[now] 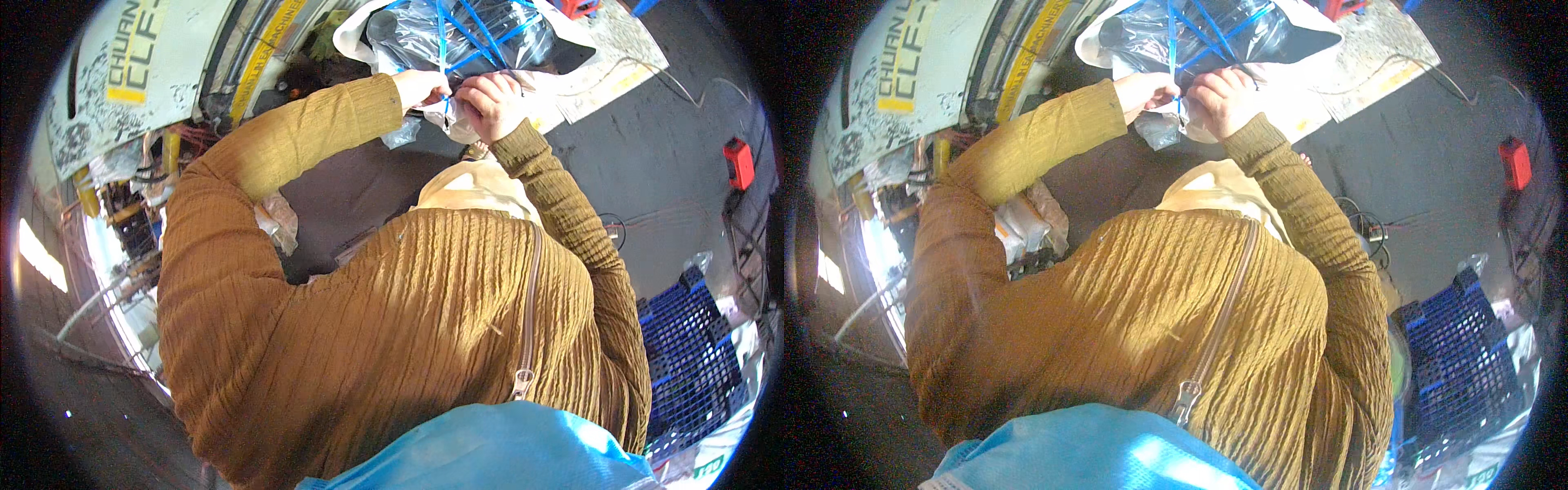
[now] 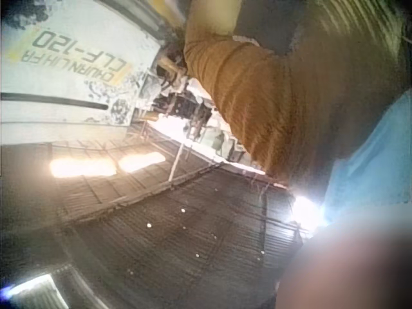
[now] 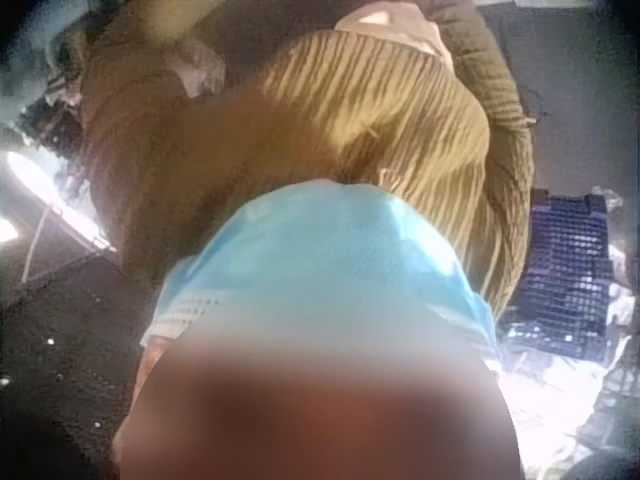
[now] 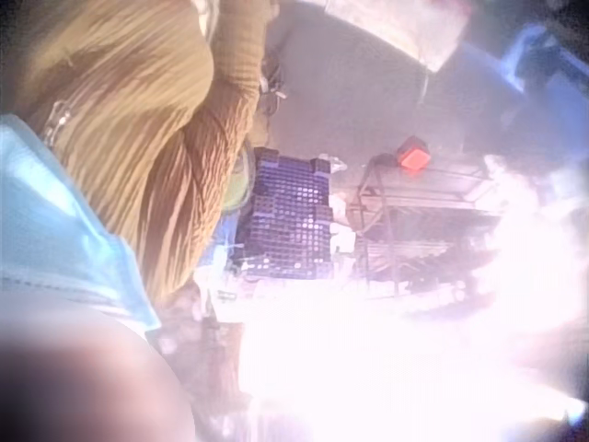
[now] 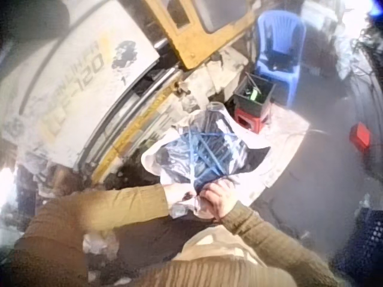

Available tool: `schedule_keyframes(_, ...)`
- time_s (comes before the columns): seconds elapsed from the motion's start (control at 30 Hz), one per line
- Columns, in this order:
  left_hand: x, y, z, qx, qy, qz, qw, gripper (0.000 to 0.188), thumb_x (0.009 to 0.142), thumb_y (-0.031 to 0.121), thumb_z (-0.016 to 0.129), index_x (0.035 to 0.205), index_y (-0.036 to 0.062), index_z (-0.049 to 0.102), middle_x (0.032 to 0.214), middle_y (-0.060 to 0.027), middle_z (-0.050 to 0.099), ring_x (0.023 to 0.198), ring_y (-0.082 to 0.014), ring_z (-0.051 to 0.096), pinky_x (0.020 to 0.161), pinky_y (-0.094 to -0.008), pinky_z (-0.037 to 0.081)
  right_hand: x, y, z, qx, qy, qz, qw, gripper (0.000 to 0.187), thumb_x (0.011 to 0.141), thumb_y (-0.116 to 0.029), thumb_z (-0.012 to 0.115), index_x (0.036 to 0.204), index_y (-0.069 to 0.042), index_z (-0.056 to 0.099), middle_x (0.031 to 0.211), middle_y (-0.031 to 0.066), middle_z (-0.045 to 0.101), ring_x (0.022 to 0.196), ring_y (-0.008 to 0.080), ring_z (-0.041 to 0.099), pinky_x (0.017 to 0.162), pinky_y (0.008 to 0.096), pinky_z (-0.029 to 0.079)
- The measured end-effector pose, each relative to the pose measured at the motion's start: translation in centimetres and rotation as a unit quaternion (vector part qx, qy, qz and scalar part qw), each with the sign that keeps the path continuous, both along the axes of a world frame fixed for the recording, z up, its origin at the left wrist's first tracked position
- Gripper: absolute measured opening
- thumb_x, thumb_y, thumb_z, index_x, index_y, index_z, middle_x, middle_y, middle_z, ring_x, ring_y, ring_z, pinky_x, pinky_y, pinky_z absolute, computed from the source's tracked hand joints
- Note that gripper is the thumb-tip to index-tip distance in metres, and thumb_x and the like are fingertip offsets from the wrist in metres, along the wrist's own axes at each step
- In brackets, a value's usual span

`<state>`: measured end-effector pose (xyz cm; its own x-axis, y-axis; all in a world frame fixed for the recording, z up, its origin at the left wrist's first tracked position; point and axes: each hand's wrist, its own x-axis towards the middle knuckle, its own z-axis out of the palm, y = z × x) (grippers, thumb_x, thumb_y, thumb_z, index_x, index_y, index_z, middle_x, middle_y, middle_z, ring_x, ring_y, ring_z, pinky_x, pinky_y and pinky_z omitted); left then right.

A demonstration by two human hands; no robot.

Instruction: The person places a black plastic bag inside a larger white sack, then repeatedly ties and adjusts a blue plastic strap around the sack to secure it. The person handles the sack and strap with both hands throughout the clip.

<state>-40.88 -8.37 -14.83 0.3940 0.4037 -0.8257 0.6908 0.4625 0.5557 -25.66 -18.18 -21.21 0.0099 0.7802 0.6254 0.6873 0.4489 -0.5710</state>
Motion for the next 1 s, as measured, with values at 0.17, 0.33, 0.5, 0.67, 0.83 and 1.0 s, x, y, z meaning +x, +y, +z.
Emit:
schedule_keyframes(0.17,-0.7,-0.4,0.0,-0.028,-0.152,0.094,0.984,0.025,0.080,0.005,0.046,0.104,0.0044,0.052,0.087,-0.0033,0.058,0.073,-0.0092,0.050,0.059,-0.0211,0.035,-1.4,-0.9,0.9,-0.023,0.024,-0.053,0.998,0.017,0.067,-0.014,0.069,0.083,-0.013,0.064,0.084,0.0001,0.061,0.081,0.0175,0.057,0.080,0.0348,0.039)
schedule_keyframes(0.33,-1.0,-0.1,0.2,-0.079,-0.165,0.116,0.976,0.028,0.085,0.024,0.044,0.105,0.0051,0.051,0.092,-0.0078,0.060,0.079,-0.0144,0.054,0.071,-0.0265,0.040,-4.1,-1.4,2.7,-0.055,-0.079,-0.174,0.980,0.017,0.069,-0.018,0.069,0.084,-0.012,0.064,0.082,0.0024,0.062,0.084,0.0181,0.058,0.085,0.0380,0.038)
schedule_keyframes(0.5,-1.1,0.0,0.7,-0.170,-0.151,0.144,0.963,0.030,0.086,0.032,0.042,0.098,0.0079,0.056,0.091,-0.0098,0.061,0.085,-0.0173,0.056,0.081,-0.0276,0.040,-4.0,-0.9,3.8,-0.112,-0.187,-0.154,0.964,0.006,0.071,-0.014,0.061,0.075,-0.010,0.060,0.073,0.0038,0.059,0.075,0.0209,0.057,0.088,0.0422,0.036)
schedule_keyframes(0.67,-1.1,0.5,0.6,-0.181,-0.165,0.094,0.965,0.033,0.082,0.037,0.045,0.091,0.0088,0.060,0.090,-0.0076,0.062,0.081,-0.0163,0.057,0.079,-0.0270,0.042,-4.5,-0.4,5.0,-0.171,-0.311,-0.173,0.919,0.011,0.067,-0.019,0.059,0.073,-0.010,0.058,0.075,0.0059,0.058,0.080,0.0218,0.056,0.090,0.0445,0.031)
schedule_keyframes(0.83,-0.7,0.7,0.0,-0.178,-0.185,0.105,0.961,0.036,0.081,0.039,0.049,0.088,0.0063,0.061,0.083,-0.0064,0.062,0.073,-0.0158,0.056,0.074,-0.0267,0.043,-4.4,0.6,6.8,-0.341,-0.300,-0.176,0.873,0.020,0.072,-0.022,0.052,0.081,-0.006,0.060,0.087,0.0138,0.060,0.091,0.0239,0.056,0.090,0.0446,0.028)
schedule_keyframes(1.0,-0.9,0.9,-0.2,-0.224,-0.176,0.071,0.956,0.043,0.077,0.045,0.052,0.088,0.0032,0.059,0.079,-0.0073,0.059,0.071,-0.0158,0.054,0.069,-0.0273,0.045,-3.4,0.1,6.8,-0.437,-0.081,-0.157,0.882,0.014,0.073,-0.025,0.061,0.076,-0.012,0.062,0.073,0.0008,0.062,0.072,0.0170,0.059,0.084,0.0387,0.033)
